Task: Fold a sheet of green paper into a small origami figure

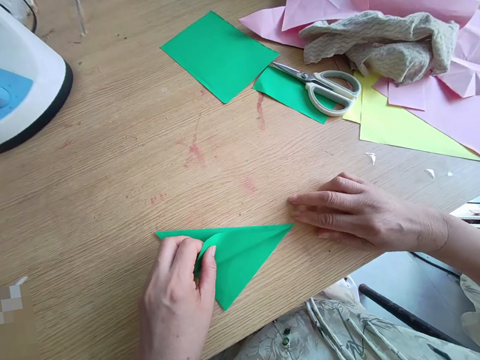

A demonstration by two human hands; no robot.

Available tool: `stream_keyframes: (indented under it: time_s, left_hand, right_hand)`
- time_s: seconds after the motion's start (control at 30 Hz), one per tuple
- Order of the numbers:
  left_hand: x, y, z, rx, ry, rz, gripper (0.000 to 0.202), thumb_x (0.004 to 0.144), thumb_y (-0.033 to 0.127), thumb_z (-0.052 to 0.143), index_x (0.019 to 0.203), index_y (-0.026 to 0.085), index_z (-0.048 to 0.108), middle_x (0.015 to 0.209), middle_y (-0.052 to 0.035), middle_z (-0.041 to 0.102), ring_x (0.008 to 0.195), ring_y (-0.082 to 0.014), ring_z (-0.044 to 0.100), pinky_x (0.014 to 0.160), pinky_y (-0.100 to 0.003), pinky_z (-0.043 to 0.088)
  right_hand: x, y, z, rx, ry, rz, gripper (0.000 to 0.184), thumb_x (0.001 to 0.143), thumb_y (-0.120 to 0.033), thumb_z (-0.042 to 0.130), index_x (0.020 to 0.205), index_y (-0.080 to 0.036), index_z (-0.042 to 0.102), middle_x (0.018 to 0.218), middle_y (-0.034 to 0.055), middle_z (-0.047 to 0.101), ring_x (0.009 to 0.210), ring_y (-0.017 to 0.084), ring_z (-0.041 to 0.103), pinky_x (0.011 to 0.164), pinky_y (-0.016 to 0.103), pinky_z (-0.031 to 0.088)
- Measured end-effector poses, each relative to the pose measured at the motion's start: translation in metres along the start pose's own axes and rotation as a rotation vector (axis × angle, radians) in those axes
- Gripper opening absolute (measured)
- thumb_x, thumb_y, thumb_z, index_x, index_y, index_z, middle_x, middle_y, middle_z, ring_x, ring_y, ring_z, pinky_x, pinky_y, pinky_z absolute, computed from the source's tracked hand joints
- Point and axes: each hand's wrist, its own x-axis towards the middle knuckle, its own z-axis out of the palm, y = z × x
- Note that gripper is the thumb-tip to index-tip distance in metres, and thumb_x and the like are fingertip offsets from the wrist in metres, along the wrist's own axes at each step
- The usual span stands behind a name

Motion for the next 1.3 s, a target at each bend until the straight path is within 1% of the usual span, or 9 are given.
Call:
stream_keyframes:
  time_s: [0.17, 0.53, 0.7, 0.8, 0.9, 0.97, 1.1, 1.2, 1.3]
  left_hand:
    - [0.000, 0.003, 0.003, 0.018, 0.022, 0.031, 0.016, 0.099, 0.015, 0.057, 0.085, 0.020, 0.051, 0.087, -0.0018, 0.056, 0.077, -0.0149, 0.060, 0.062, -0.027, 0.039]
    - [-0.002, 0.006, 0.007, 0.015, 0.071, 0.034, 0.007, 0.098, 0.014, 0.058, 0.094, 0.019, 0.054, 0.090, -0.0036, 0.059, 0.083, -0.0179, 0.064, 0.073, -0.030, 0.051]
    - [-0.001, 0.006, 0.010, -0.018, 0.109, 0.120, 0.032, 0.096, 0.006, 0.059, 0.126, 0.018, 0.056, 0.130, -0.0158, 0.058, 0.111, -0.0256, 0.062, 0.088, -0.039, 0.054]
    - [-0.001, 0.006, 0.008, 0.158, 0.100, 0.292, 0.049, 0.093, 0.000, 0.060, 0.134, 0.027, 0.060, 0.148, -0.0098, 0.054, 0.123, -0.0288, 0.055, 0.096, -0.042, 0.048]
    - [0.000, 0.006, 0.005, 0.206, 0.059, 0.498, 0.041, 0.099, 0.004, 0.055, 0.134, 0.023, 0.063, 0.142, -0.0028, 0.064, 0.117, -0.0233, 0.059, 0.098, -0.040, 0.043]
    - [0.004, 0.007, 0.005, 0.121, 0.003, 0.556, 0.036, 0.103, 0.008, 0.046, 0.134, 0.016, 0.062, 0.136, -0.0046, 0.069, 0.119, -0.0219, 0.061, 0.102, -0.042, 0.042]
    - [0.015, 0.015, 0.003, -0.016, -0.019, 0.512, 0.024, 0.102, 0.027, 0.055, 0.114, 0.012, 0.069, 0.125, -0.0121, 0.073, 0.123, -0.0313, 0.062, 0.108, -0.051, 0.041]
    - [0.023, 0.026, -0.001, 0.080, 0.007, 0.451, 0.008, 0.097, 0.026, 0.063, 0.095, 0.020, 0.069, 0.106, -0.0037, 0.077, 0.102, -0.0284, 0.068, 0.102, -0.053, 0.040]
    - [0.029, 0.035, -0.004, 0.125, -0.099, 0.408, 0.010, 0.097, 0.025, 0.061, 0.091, 0.020, 0.067, 0.093, -0.0015, 0.075, 0.084, -0.0246, 0.065, 0.093, -0.050, 0.041]
  right_hand:
    - [0.003, 0.000, 0.000, 0.068, 0.006, 0.007, 0.044, 0.104, -0.026, 0.049, 0.147, -0.016, 0.051, 0.147, 0.0154, 0.058, 0.112, 0.028, 0.056, 0.092, 0.044, 0.044]
    - [0.003, 0.000, -0.003, -0.059, -0.012, -0.052, 0.043, 0.109, -0.028, 0.032, 0.139, -0.013, 0.058, 0.148, 0.0147, 0.058, 0.102, 0.026, 0.054, 0.085, 0.042, 0.041]
    - [0.003, 0.001, -0.005, -0.098, -0.016, -0.085, 0.045, 0.109, -0.027, 0.028, 0.137, -0.012, 0.060, 0.148, 0.0146, 0.058, 0.099, 0.025, 0.055, 0.083, 0.041, 0.041]
    - [0.002, 0.002, -0.004, -0.096, -0.012, -0.083, 0.044, 0.109, -0.027, 0.029, 0.137, -0.012, 0.060, 0.148, 0.0147, 0.058, 0.099, 0.025, 0.055, 0.083, 0.041, 0.041]
    - [0.001, 0.002, -0.002, -0.093, -0.007, -0.083, 0.043, 0.109, -0.026, 0.030, 0.138, -0.013, 0.059, 0.148, 0.0144, 0.058, 0.100, 0.025, 0.055, 0.083, 0.041, 0.041]
    - [0.001, 0.003, -0.001, -0.087, -0.006, -0.088, 0.043, 0.108, -0.026, 0.031, 0.139, -0.013, 0.058, 0.148, 0.0145, 0.058, 0.100, 0.025, 0.055, 0.082, 0.041, 0.041]
    - [0.000, 0.003, 0.001, -0.072, -0.006, -0.085, 0.042, 0.108, -0.027, 0.036, 0.141, -0.012, 0.058, 0.149, 0.0149, 0.057, 0.102, 0.026, 0.055, 0.083, 0.042, 0.042]
    - [0.000, 0.003, 0.001, -0.073, -0.004, -0.074, 0.042, 0.108, -0.028, 0.038, 0.141, -0.013, 0.058, 0.149, 0.0151, 0.057, 0.102, 0.026, 0.056, 0.084, 0.042, 0.042]
    - [0.001, 0.002, 0.000, -0.074, 0.005, -0.063, 0.041, 0.108, -0.027, 0.037, 0.140, -0.014, 0.058, 0.148, 0.0146, 0.058, 0.101, 0.025, 0.057, 0.083, 0.042, 0.043]
